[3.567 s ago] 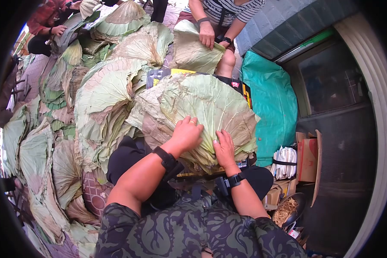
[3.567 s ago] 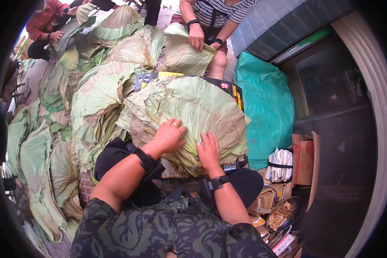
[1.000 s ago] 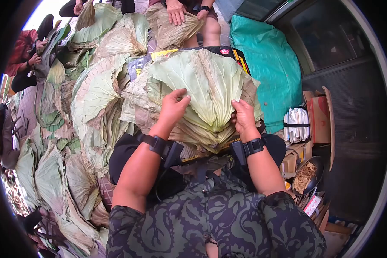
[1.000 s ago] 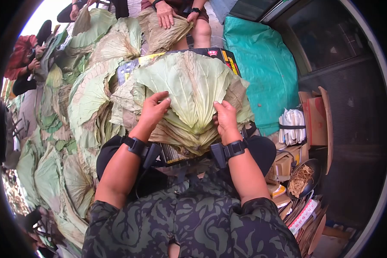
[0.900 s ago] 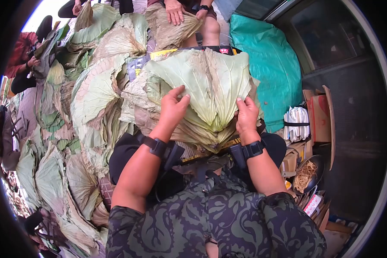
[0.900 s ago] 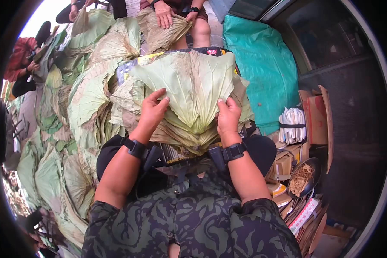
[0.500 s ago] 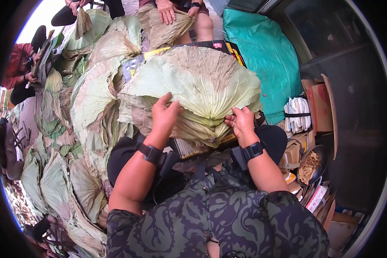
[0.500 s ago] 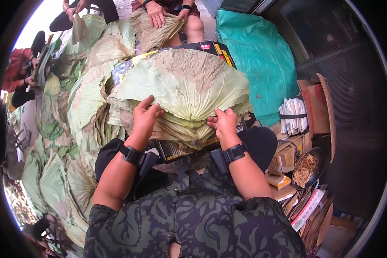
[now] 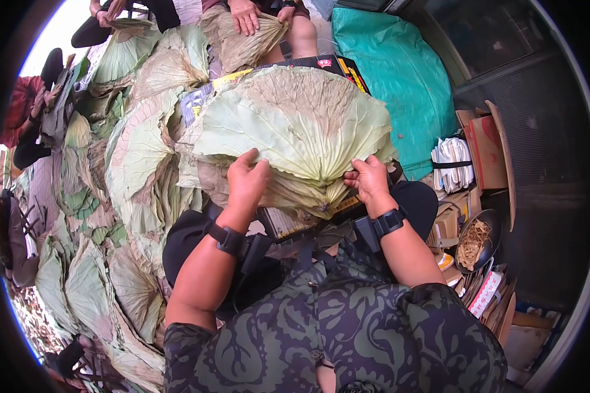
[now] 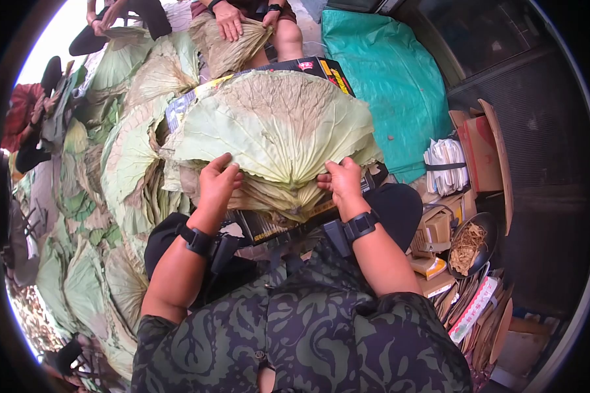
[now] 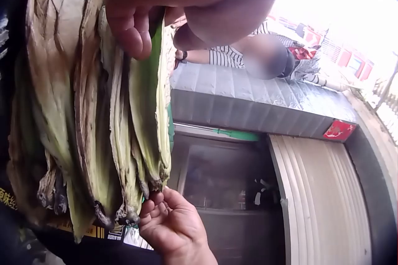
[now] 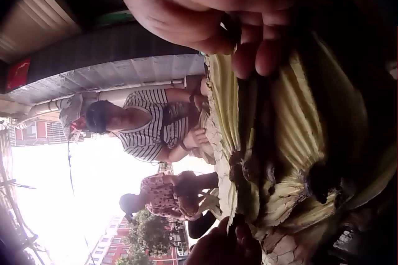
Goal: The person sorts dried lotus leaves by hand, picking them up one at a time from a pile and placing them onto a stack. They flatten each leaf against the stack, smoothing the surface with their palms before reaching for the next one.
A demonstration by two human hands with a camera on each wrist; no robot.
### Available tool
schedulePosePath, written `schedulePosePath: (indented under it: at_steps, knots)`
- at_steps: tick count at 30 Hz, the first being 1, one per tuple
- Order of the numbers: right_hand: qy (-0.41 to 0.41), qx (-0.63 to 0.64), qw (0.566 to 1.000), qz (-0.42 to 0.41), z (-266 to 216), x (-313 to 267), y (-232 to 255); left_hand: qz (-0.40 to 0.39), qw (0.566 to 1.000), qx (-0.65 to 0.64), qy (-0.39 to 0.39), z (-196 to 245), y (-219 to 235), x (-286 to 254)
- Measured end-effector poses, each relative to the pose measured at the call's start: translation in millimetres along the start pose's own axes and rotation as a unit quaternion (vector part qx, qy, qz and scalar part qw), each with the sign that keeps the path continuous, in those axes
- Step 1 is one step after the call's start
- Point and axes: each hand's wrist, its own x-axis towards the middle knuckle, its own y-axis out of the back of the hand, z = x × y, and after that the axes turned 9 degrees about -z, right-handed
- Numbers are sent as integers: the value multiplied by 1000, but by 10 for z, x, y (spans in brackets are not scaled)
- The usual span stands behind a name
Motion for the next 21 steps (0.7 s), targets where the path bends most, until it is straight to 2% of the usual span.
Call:
schedulePosePath:
  at_steps: [1, 3, 4, 6, 7, 8, 9, 11, 12, 13, 14, 15, 16, 17, 18, 19, 20, 21]
  knots:
    - [0, 0, 1000, 0, -5, -1, 14, -11, 1000, 23, 17, 27, 18, -4]
    - [25, -37, 996, 72, -20, -3, 52, -23, 998, 47, 35, 102, 43, -11]
    - [25, -37, 996, 72, -34, -2, 79, -27, 998, 45, 44, 138, 56, -14]
    - [72, -75, 985, 136, -51, -3, 140, -31, 997, 42, 57, 140, 114, 8]
    - [70, -75, 985, 136, -14, 55, 186, -60, 992, 99, 43, 128, 161, 31]
    - [151, -161, 965, 143, 59, 155, 247, -89, 983, 156, 29, 118, 185, 40]
    - [231, -245, 930, 150, 105, 206, 283, -90, 983, 156, 30, 147, 174, 16]
    - [257, -266, 921, 123, -75, 0, 23, -112, 974, 198, 21, 252, 115, -67]
    - [297, -344, 887, 87, -88, -5, -43, -113, 973, 198, 21, 258, 99, -90]
    - [334, -418, 843, 50, -83, 3, -102, -109, 967, 227, -47, 262, 91, -106]
    - [334, -417, 844, 49, -53, -5, -160, -104, 955, 255, -114, 274, 84, -116]
    - [347, -515, 784, -8, -12, -31, -208, -103, 955, 255, -113, 308, 71, -126]
    - [354, -604, 711, -64, 21, -52, -231, -68, 949, 269, -151, 350, 51, -135]
    - [354, -604, 711, -66, 73, -45, -227, -33, 940, 283, -187, 369, 34, -136]
    - [341, -592, 726, -82, 130, -37, -228, -31, 941, 282, -184, 349, 27, -113]
    - [330, -579, 739, -98, 170, -26, -231, -17, 897, 360, -257, 314, 28, -69]
    - [332, -585, 734, -94, 182, -16, -211, -2, 840, 433, -327, 283, 30, -39]
    - [333, -586, 732, -95, 180, -24, -212, 1, 840, 433, -327, 260, 20, -43]
